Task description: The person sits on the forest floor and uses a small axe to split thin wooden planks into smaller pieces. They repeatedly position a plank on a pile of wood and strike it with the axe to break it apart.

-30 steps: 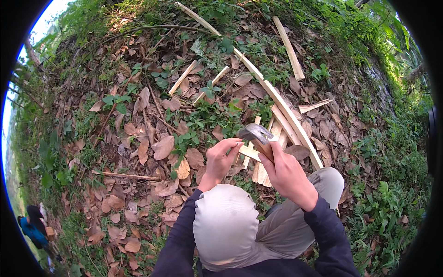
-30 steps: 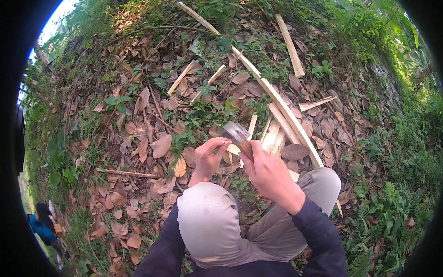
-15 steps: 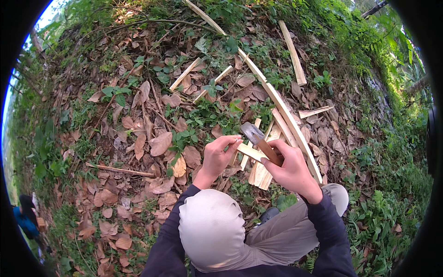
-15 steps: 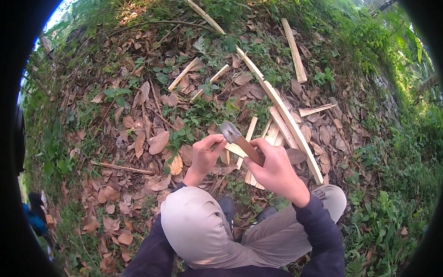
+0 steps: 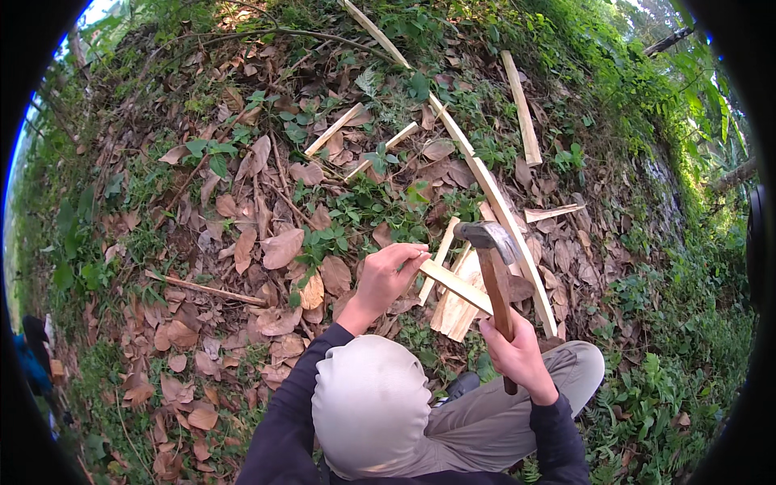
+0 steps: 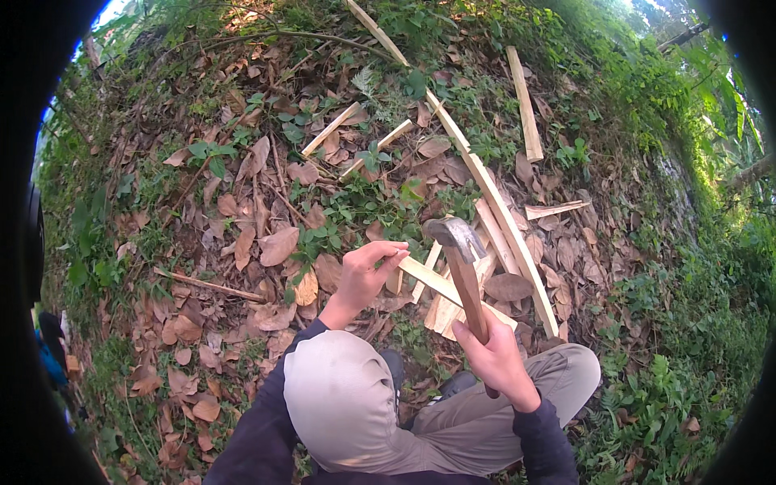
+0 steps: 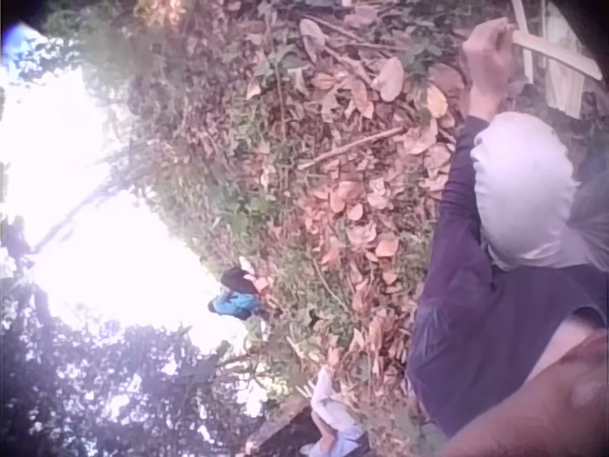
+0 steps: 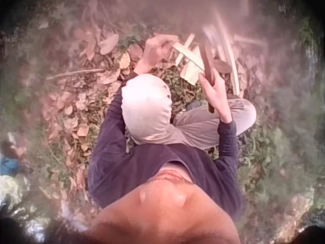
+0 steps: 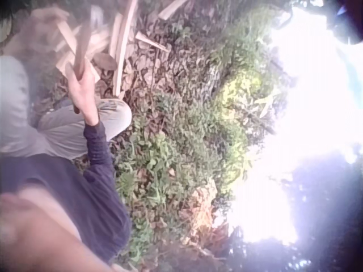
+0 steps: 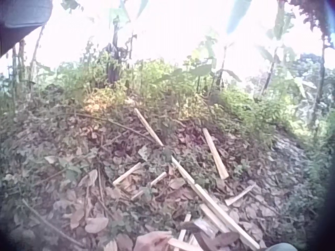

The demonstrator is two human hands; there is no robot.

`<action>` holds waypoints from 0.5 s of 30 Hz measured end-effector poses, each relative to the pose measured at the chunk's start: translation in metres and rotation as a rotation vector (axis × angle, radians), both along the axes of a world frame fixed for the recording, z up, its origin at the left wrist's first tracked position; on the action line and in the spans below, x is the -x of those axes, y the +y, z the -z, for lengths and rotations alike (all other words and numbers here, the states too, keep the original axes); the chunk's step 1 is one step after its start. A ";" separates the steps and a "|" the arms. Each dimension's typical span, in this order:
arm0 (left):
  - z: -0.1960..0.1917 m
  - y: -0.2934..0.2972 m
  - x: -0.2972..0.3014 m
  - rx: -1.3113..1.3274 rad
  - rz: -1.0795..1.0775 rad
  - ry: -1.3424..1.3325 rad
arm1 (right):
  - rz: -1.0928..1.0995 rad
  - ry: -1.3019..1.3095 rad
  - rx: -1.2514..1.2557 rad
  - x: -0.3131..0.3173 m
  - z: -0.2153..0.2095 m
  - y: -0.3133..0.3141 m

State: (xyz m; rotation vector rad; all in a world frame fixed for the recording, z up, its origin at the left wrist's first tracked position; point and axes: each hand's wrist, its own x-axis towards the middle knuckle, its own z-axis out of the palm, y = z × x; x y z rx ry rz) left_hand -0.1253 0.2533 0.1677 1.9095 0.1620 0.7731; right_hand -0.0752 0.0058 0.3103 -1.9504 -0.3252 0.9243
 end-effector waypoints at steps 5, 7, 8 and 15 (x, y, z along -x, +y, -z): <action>-0.006 0.003 0.001 0.010 0.012 0.044 | -0.188 -0.275 0.113 0.001 -0.004 0.004; -0.009 0.001 0.002 -0.030 -0.005 0.024 | -0.189 -0.314 0.086 0.007 -0.014 0.013; -0.009 0.001 0.002 -0.051 -0.014 0.015 | -0.190 -0.333 0.073 0.007 -0.018 0.016; -0.003 -0.002 0.005 -0.105 -0.020 0.033 | -0.307 -0.530 0.081 0.007 -0.016 0.020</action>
